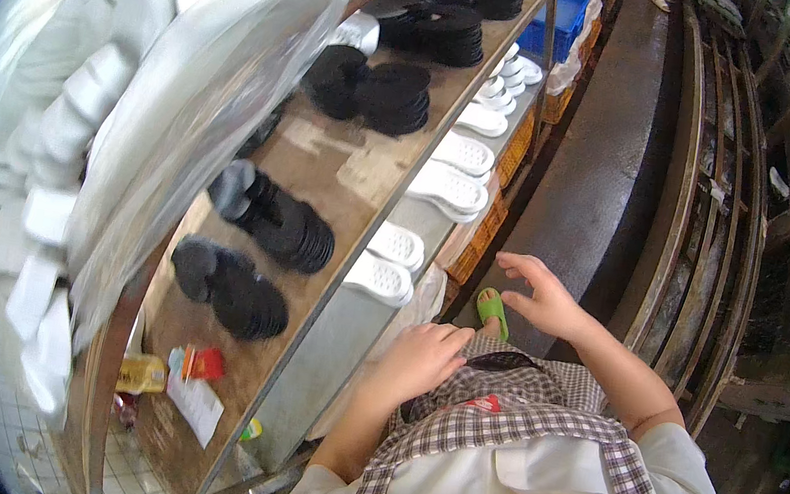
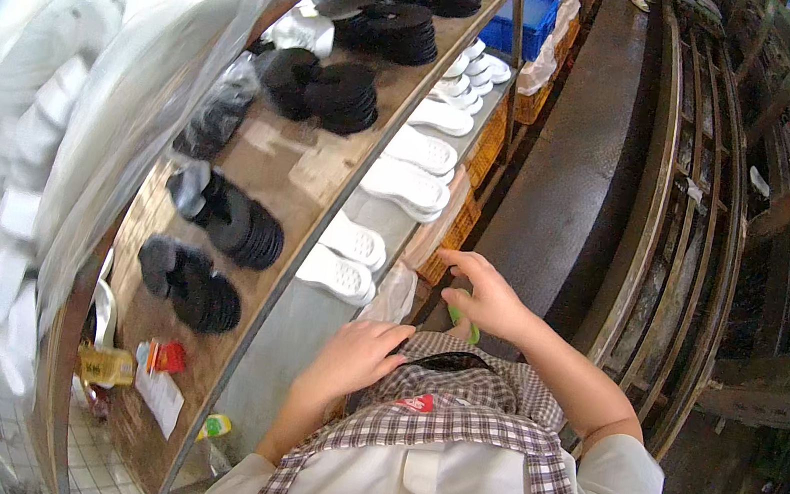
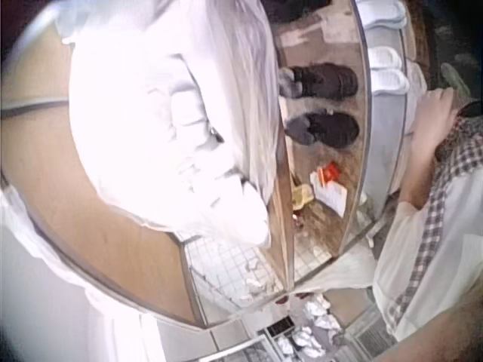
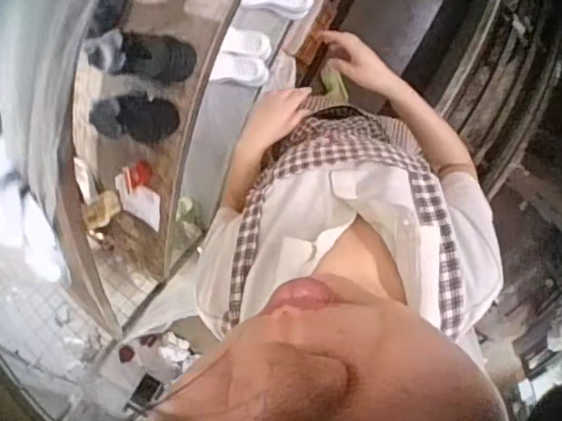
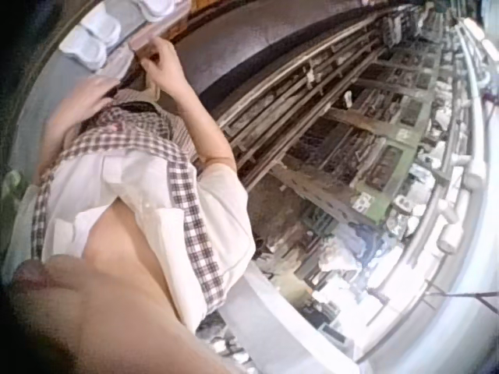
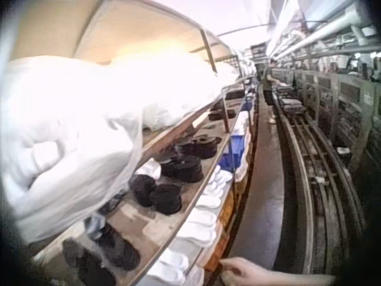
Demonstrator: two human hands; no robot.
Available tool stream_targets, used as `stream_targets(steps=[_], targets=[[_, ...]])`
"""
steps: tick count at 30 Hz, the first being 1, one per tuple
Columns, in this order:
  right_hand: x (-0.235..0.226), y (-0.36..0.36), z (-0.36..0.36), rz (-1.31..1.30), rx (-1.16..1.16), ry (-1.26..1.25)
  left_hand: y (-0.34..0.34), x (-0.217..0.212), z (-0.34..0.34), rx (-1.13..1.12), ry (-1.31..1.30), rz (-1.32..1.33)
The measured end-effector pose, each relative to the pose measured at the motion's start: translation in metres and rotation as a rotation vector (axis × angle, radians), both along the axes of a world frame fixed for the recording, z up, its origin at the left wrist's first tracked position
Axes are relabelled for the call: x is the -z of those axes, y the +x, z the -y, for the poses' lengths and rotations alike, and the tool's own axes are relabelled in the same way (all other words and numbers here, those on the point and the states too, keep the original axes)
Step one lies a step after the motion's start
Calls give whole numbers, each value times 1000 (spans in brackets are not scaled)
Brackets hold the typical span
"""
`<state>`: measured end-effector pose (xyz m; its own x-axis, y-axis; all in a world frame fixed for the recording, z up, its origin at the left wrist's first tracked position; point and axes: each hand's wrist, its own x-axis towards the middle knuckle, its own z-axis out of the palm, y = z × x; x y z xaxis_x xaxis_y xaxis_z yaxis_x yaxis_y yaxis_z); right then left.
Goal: The person repeatedly picks up black slipper soles from a wooden shelf, inspects them by turning them over, and stacks them into neat piles. The person also briefly handles a plastic bag and places it on the shelf.
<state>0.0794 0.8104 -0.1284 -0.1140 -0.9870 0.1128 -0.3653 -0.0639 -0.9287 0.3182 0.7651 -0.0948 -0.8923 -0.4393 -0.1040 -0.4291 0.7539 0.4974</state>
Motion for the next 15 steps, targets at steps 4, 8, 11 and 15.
stream_targets(steps=[4, 8, 11, 15], targets=[[-19, -70, 75, -4, 13, 4, -67, 10, 68, 91, -10, -26], [-38, -132, 140, 123, 122, -19, -137, 2, 125, 143, 18, -105], [-44, -165, 181, 111, 137, -103, -175, -9, 155, 151, -45, 9], [-41, -203, 241, -129, 65, -331, -212, -16, 189, 64, 24, 16]])
